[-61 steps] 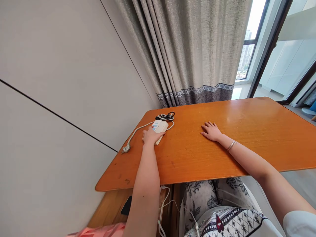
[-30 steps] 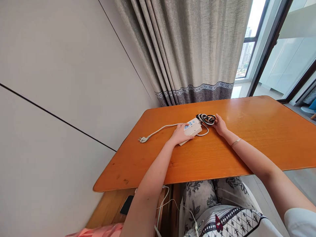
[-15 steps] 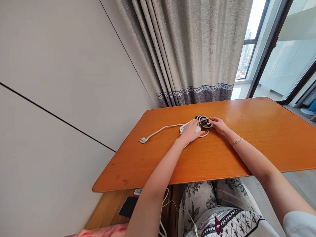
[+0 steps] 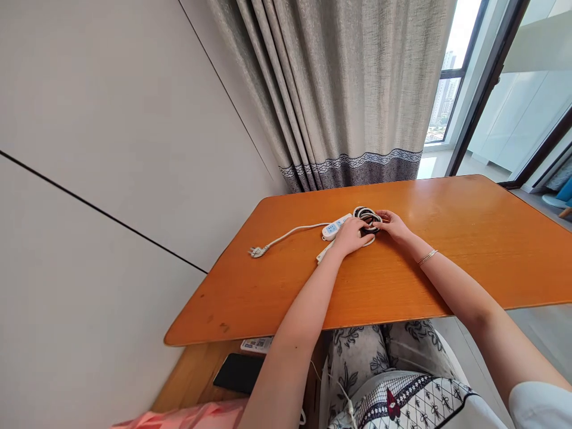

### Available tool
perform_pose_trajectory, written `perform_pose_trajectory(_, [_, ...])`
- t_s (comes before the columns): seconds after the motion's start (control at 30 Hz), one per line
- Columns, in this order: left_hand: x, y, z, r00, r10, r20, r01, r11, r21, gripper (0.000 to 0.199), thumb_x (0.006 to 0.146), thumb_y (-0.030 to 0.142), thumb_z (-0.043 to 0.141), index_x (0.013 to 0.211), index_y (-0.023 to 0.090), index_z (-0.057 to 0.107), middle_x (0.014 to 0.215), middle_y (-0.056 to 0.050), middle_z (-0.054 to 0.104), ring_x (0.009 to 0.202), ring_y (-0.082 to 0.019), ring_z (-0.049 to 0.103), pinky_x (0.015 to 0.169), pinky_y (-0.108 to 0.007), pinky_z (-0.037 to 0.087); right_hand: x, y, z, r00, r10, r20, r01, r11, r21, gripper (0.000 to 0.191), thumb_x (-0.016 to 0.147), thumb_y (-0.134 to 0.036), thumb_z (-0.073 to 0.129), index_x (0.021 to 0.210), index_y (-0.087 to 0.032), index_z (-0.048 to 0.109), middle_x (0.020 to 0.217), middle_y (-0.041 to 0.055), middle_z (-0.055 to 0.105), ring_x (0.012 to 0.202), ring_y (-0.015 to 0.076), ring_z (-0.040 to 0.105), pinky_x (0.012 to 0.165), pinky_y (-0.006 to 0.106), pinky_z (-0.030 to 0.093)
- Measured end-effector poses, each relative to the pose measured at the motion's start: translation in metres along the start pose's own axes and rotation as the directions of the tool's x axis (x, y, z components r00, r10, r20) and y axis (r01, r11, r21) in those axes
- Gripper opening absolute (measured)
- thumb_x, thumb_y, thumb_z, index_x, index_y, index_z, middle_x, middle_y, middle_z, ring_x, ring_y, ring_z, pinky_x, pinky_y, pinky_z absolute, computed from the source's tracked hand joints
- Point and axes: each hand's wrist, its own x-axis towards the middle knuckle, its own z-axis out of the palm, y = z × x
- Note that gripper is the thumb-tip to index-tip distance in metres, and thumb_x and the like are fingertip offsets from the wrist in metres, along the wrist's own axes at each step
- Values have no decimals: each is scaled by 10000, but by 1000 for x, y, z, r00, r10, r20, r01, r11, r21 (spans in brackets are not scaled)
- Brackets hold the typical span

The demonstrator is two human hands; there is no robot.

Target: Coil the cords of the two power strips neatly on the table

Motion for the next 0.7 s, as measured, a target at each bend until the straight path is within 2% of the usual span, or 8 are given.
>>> perform_pose_trajectory(0.13, [0,-7,0,999,-54,0,54,989,-140,238,865,389,713,1037,246,796,1182,-65,752,1254,-280,609,1113,-433,455,-1,-1,0,1000,-2,11,2,1000,-12,627,519,-319,937,1060,-200,643,1135,91,730,1067,228,673,1019,446,515])
perform_pose_trajectory(0.27, [3,-12,3,996,-88,-10,85,979,-184,165,874,366,711,950,271,822,1138,-48,772,1256,-277,626,1097,-432,472,-1,0,0,1000,-3,8,3,1000,-18,659,519,-314,938,1087,-214,618,1082,69,726,993,213,689,995,450,527])
perform_pose_trajectory(0.5, [2,-7,2,997,-81,-21,79,993,-88,172,855,352,748,979,247,803,1110,-64,767,1139,-266,663,1048,-406,487,-3,2,3,1000,-8,-8,8,999,-37,688,518,-313,920,1116,-220,592,1063,49,692,934,187,681,957,424,540])
perform_pose_trajectory(0.7, [1,2,1,992,-123,-31,124,992,35,177,867,386,739,940,233,788,1043,-77,746,1065,-272,646,968,-406,500,-2,4,3,999,4,-45,-8,996,-88,682,522,-325,930,1115,-206,616,1058,56,699,926,186,677,950,408,534])
